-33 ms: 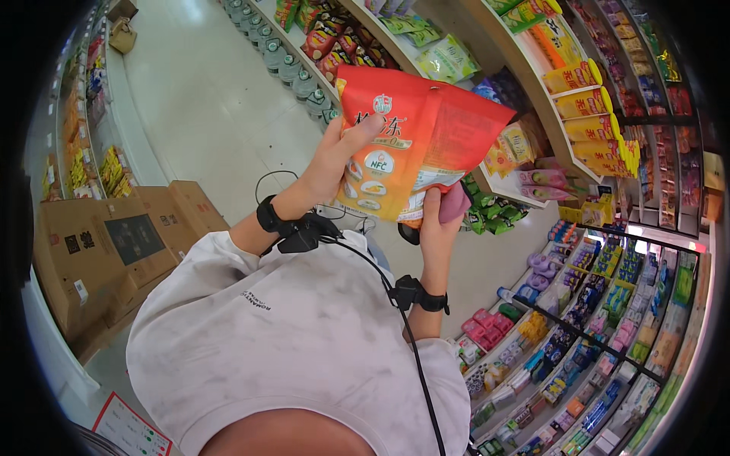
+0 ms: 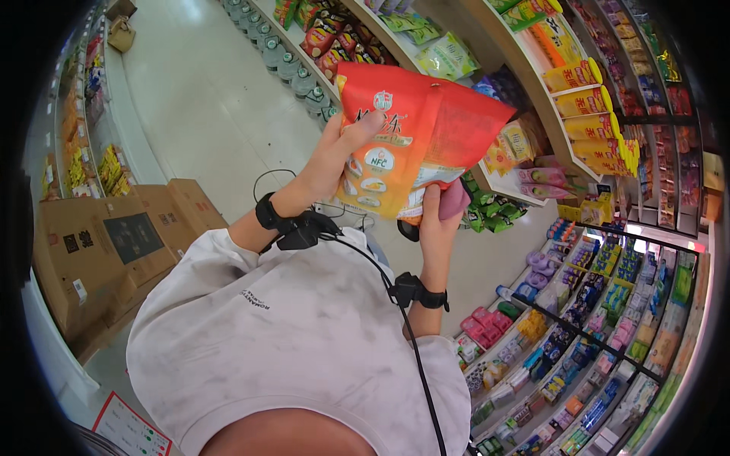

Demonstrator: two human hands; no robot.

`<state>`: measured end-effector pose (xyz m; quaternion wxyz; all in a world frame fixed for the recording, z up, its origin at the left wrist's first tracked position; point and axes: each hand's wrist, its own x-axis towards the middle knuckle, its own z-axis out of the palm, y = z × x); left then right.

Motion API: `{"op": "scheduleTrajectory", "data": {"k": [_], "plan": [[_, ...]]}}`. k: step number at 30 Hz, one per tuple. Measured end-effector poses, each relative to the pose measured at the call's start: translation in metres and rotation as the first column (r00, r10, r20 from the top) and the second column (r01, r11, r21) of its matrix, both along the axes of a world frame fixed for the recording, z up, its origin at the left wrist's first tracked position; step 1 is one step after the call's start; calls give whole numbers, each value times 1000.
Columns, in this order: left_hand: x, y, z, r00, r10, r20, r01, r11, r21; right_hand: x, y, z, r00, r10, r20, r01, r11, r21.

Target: Scanning a snack bag with a handheld scanner in a supermarket.

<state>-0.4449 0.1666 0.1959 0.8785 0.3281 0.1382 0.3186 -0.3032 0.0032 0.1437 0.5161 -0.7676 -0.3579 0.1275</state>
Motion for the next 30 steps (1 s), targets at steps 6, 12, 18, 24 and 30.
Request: {"op": "scheduleTrajectory", "data": {"k": [6, 12, 18, 24, 30], "plan": [[-6, 2, -1, 999, 24, 24, -24, 999, 40, -5, 10, 2, 997, 18, -79, -16, 999, 30], [-11, 4, -5, 999, 49, 25, -50, 998, 41, -1, 15, -10, 991, 72, -115, -64, 995, 73], [-12, 3, -2, 997, 79, 21, -80, 997, 19, -3, 17, -9, 970, 125, -209, -95, 984, 150], [-14, 0, -1, 998, 66, 21, -67, 996, 52, 1, 10, -17, 986, 70, -151, -57, 995, 86], [-10, 3, -9, 996, 91, 10, -91, 995, 51, -8, 16, -5, 976, 81, -203, -59, 992, 113]]}}
